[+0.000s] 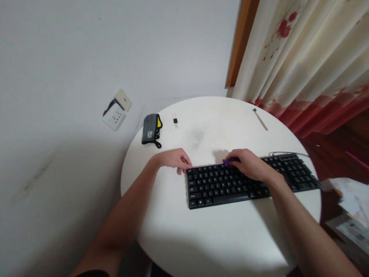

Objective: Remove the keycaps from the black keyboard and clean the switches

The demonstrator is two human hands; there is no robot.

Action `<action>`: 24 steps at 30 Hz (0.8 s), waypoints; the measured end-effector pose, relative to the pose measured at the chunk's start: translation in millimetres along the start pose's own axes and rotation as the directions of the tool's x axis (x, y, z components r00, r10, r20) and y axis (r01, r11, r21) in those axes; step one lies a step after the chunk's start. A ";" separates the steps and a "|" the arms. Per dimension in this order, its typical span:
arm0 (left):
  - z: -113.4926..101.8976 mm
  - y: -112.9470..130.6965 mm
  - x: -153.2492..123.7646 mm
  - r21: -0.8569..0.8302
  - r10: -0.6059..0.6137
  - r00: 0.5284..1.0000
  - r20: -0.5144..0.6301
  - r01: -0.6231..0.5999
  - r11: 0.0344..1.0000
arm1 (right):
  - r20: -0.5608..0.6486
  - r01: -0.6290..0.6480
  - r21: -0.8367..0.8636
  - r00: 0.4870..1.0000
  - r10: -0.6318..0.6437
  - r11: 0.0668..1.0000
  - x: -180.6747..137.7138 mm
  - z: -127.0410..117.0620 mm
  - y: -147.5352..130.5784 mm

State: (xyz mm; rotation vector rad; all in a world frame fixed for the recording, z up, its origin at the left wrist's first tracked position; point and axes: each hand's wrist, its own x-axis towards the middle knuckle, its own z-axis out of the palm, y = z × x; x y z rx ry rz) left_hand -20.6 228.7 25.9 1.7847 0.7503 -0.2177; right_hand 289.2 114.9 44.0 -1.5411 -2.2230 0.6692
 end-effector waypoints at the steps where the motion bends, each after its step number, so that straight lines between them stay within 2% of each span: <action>1: 0.7 1.5 -0.2 0.015 -0.005 1.000 -0.006 0.005 1.000 | -0.002 0.001 -0.001 1.000 -0.001 1.000 -0.2 0.0 0.5; 11: 5.1 6.7 3.0 0.054 -0.001 0.999 -0.050 0.004 0.999 | -0.019 0.028 -0.010 0.999 -0.028 1.000 0.8 2.2 -1.0; 17: 7.3 7.2 5.6 0.044 0.022 0.996 -0.087 -0.019 0.999 | -0.056 0.084 0.059 0.995 -0.080 0.995 5.1 15.5 -12.5; 21: 8.4 6.9 5.7 0.066 0.045 0.993 -0.106 -0.038 0.997 | -0.064 0.118 0.038 0.991 -0.116 0.992 7.0 23.4 -22.1; 24: 8.2 5.6 5.9 0.089 0.048 0.993 -0.112 -0.038 0.995 | -0.037 0.106 0.015 0.994 -0.105 0.994 6.0 20.6 -22.4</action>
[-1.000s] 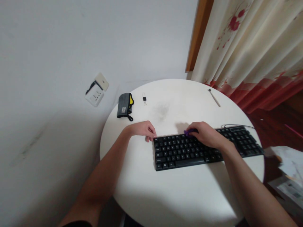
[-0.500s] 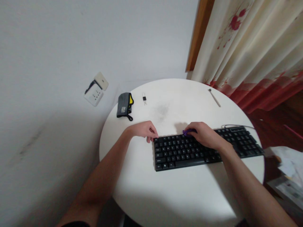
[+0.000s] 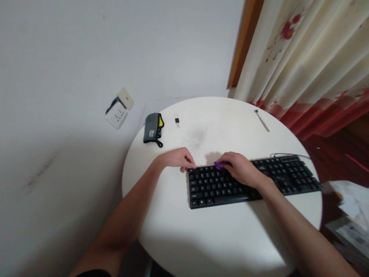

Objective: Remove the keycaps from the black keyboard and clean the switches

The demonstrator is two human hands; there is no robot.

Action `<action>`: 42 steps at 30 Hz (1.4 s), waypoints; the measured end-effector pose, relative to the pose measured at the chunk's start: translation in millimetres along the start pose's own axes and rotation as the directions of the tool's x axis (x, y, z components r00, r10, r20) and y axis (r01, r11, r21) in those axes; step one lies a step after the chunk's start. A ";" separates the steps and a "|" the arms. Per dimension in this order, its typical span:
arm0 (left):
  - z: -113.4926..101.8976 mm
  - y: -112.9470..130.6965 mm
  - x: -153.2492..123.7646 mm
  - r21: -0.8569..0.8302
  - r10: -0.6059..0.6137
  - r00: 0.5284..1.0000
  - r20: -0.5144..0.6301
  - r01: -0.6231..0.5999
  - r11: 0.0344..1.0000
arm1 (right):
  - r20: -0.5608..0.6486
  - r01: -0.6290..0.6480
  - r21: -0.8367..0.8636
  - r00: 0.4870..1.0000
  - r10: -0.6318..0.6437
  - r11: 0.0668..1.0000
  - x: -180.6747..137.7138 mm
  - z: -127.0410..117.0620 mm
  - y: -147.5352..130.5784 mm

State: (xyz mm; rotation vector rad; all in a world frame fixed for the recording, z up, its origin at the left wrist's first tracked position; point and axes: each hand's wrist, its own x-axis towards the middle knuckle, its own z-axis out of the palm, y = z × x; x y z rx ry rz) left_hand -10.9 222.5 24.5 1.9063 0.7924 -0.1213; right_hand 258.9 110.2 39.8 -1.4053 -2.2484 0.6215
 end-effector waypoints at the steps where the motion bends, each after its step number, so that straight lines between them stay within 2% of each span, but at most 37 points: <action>1: -0.1 -0.7 0.2 0.001 -0.002 1.000 0.000 0.002 1.000 | 0.012 -0.011 -0.005 1.000 0.011 1.000 -1.1 -2.8 1.9; 8: -0.8 -4.3 1.7 -0.034 0.013 1.000 0.010 -0.013 0.999 | 0.034 -0.191 -0.067 0.981 0.193 0.979 -16.7 -31.5 37.0; 12: -0.6 -2.4 0.7 -0.038 -0.006 1.000 0.012 0.006 0.999 | 0.003 -0.228 -0.117 0.973 0.230 0.966 -17.4 -37.7 43.7; 15: -0.4 -1.2 0.6 -0.041 -0.015 1.000 0.009 0.016 0.999 | -0.091 -0.210 -0.130 0.976 0.199 0.969 -11.8 -26.2 23.6; 19: -0.4 -1.9 1.8 -0.020 -0.016 1.000 0.004 0.016 1.000 | -0.222 -0.073 -0.025 0.973 0.066 0.997 -7.7 12.5 -31.1; 21: -0.9 -2.6 2.5 -0.004 -0.011 1.000 0.010 0.011 1.000 | -0.154 0.059 -0.013 0.986 -0.060 0.998 -9.8 34.3 -57.8; 23: -1.6 -3.2 3.2 -0.004 -0.015 1.000 0.018 0.015 1.000 | -0.041 0.190 -0.084 0.980 -0.194 0.978 -14.2 50.5 -74.8; 25: -2.1 -3.4 3.6 -0.008 -0.025 1.000 0.017 0.025 1.000 | 0.014 0.229 -0.156 0.973 -0.230 0.961 -20.6 56.9 -78.5; 28: -2.2 -3.2 3.5 -0.005 -0.022 1.000 0.002 0.022 1.000 | -0.030 0.143 -0.168 0.988 -0.150 0.975 -35.0 47.6 -61.1; 31: -2.0 -4.5 3.8 -0.011 -0.009 1.000 0.005 0.009 1.000 | -0.128 -0.003 -0.123 0.992 -0.013 0.992 -57.1 25.0 -27.8; 33: -2.2 -6.5 4.5 -0.019 0.001 1.000 0.015 -0.001 1.000 | -0.214 -0.109 -0.122 0.973 0.082 0.987 -73.7 9.6 -5.5; 36: -3.1 -8.4 5.6 -0.021 0.008 1.000 0.026 -0.007 1.000 | -0.352 -0.262 -0.112 0.913 0.209 0.958 -91.8 -4.5 13.9; 38: -3.5 -7.2 5.5 -0.016 0.006 1.000 0.028 -0.005 1.000 | -0.438 -0.325 -0.064 0.859 0.266 0.944 -94.3 -2.8 10.5; 40: -3.6 -4.3 4.7 -0.007 0.001 1.000 0.024 -0.001 1.000 | -0.488 -0.329 0.008 0.823 0.290 0.944 -88.6 10.0 -6.9; 42: -3.4 -1.0 3.9 0.009 -0.015 1.000 0.019 0.015 1.000 | -0.465 -0.270 0.066 0.843 0.270 0.960 -77.0 31.7 -33.9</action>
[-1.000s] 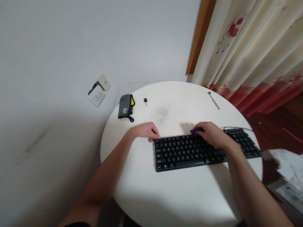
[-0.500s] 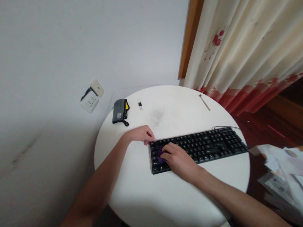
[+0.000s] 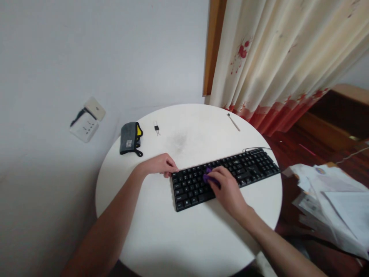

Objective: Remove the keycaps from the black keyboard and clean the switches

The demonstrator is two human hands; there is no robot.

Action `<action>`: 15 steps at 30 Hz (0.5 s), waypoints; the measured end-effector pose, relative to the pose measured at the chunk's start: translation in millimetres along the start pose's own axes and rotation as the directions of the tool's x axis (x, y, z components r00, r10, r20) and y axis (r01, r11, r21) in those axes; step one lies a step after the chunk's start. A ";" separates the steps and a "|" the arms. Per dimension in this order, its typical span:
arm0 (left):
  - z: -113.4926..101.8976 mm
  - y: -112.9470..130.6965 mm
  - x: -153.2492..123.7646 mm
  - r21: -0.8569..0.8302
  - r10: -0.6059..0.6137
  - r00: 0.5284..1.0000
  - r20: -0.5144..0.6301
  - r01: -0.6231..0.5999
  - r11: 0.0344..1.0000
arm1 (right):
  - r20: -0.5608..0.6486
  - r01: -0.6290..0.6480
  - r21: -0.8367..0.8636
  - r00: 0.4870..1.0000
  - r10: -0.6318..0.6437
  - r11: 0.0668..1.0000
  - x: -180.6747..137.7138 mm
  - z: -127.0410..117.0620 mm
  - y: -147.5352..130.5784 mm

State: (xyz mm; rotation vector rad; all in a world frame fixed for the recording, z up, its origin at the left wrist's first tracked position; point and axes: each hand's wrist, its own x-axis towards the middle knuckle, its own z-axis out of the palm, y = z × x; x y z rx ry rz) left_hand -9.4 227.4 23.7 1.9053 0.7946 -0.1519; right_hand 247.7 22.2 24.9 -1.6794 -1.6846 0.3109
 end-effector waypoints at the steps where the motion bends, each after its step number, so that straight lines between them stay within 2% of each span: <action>1: 0.1 1.2 -0.3 0.012 -0.008 1.000 -0.003 0.008 1.000 | 0.033 0.028 0.037 0.999 -0.029 0.999 -4.1 13.1 -15.1; 4: -0.1 1.6 0.2 0.038 -0.020 1.000 -0.008 0.020 0.999 | 0.170 0.145 0.083 0.973 -0.157 0.986 -15.1 47.7 -52.8; 7: -0.8 -0.6 1.6 0.034 -0.004 1.000 0.001 0.004 0.999 | 0.229 0.216 0.054 0.948 -0.223 0.975 -20.7 60.2 -64.9; 11: -1.4 -1.4 2.6 0.042 -0.007 1.000 0.006 0.007 0.999 | 0.175 0.183 0.028 0.967 -0.185 0.983 -22.3 38.9 -38.4; 15: -1.6 -0.9 2.7 0.038 -0.011 1.000 0.004 0.011 0.999 | 0.000 0.055 -0.033 0.998 -0.055 0.998 -24.5 -2.5 15.1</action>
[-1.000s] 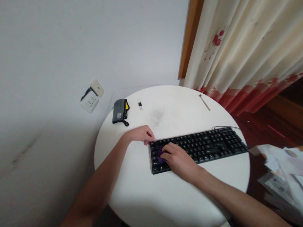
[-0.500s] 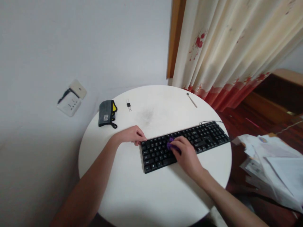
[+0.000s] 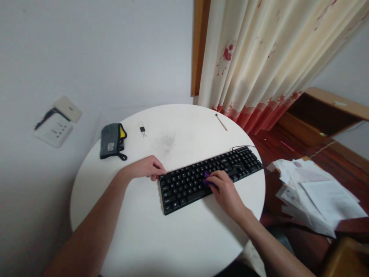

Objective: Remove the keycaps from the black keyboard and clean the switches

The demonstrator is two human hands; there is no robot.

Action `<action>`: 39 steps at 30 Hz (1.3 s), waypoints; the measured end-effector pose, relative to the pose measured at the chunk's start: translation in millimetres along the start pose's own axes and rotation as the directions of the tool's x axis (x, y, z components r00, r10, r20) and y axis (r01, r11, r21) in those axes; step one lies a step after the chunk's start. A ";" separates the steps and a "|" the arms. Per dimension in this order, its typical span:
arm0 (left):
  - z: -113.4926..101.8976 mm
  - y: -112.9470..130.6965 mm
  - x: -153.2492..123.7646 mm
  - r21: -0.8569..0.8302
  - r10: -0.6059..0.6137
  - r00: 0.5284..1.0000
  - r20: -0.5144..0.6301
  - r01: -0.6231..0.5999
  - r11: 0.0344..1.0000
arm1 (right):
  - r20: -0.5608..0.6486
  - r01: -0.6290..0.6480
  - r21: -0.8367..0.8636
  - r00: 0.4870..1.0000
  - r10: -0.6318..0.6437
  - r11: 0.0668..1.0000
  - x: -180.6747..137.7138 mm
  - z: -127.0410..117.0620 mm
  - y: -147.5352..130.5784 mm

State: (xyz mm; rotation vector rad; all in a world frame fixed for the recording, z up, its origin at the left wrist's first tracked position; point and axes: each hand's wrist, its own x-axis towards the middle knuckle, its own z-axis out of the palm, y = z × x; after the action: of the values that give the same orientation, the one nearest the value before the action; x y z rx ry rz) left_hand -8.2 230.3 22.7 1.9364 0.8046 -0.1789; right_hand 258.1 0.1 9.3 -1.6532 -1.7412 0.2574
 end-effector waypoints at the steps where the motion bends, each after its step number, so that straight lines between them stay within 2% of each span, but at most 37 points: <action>1: 0.0 0.0 0.0 -0.001 0.002 1.000 -0.001 -0.002 1.000 | -0.056 -0.037 -0.023 0.998 0.035 0.999 -1.7 -9.0 13.0; 4: 0.3 0.7 -0.3 -0.003 0.004 1.000 -0.006 -0.004 1.000 | -0.199 -0.127 -0.038 0.973 0.117 0.991 -7.3 -25.1 36.3; 6: 0.4 1.9 -0.8 0.000 -0.001 1.000 -0.007 0.001 1.000 | -0.262 -0.129 -0.004 0.957 0.123 0.992 -10.8 -23.7 33.2; 8: 0.4 3.2 -1.3 0.005 -0.006 1.000 -0.010 0.006 1.000 | -0.255 -0.060 0.039 0.964 0.068 0.997 -13.7 -12.6 16.2; 9: 0.3 3.7 -1.5 0.006 -0.007 1.000 -0.012 0.007 1.000 | -0.224 -0.001 0.056 0.974 0.014 0.998 -14.7 -4.4 4.5; 11: 0.2 4.3 -1.9 0.003 -0.005 1.000 -0.012 0.005 1.000 | -0.085 0.136 0.094 0.988 -0.129 0.986 -15.4 14.2 -19.6; 14: 0.2 4.5 -2.2 -0.001 0.002 1.000 -0.006 -0.002 1.000 | 0.092 0.293 0.067 0.950 -0.298 0.954 -13.3 36.8 -43.7; 16: 0.3 4.4 -2.2 0.005 0.004 1.000 -0.007 -0.004 1.000 | 0.157 0.342 0.016 0.927 -0.340 0.940 -11.2 41.8 -47.0; 21: 0.6 2.3 -1.6 0.006 0.006 1.000 -0.020 -0.006 1.000 | 0.217 0.337 -0.040 0.922 -0.321 0.941 -12.6 20.0 -23.8; 27: 0.2 1.5 -1.8 0.002 0.002 1.000 -0.017 -0.002 1.000 | 0.136 0.244 -0.128 0.965 -0.226 0.961 -23.4 -18.4 24.4; 31: -0.4 2.6 -2.4 0.004 -0.007 1.000 -0.018 0.007 1.000 | 0.110 0.222 -0.163 0.972 -0.206 0.961 -27.2 -33.4 47.2; 35: -0.2 2.3 -2.6 -0.007 -0.008 1.000 -0.013 0.008 1.000 | 0.067 0.240 -0.124 0.970 -0.234 0.963 -26.2 -31.5 45.4; 39: 0.0 1.0 -2.7 -0.007 -0.013 1.000 -0.012 0.013 1.000 | 0.059 0.303 -0.048 0.952 -0.300 0.952 -19.7 -11.0 20.0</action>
State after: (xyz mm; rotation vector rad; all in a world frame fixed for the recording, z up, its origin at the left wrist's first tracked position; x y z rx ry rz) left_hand -9.7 228.7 24.7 1.9277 0.8245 -0.1724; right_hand 279.2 -18.6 -1.4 -1.4026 -2.0265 0.1078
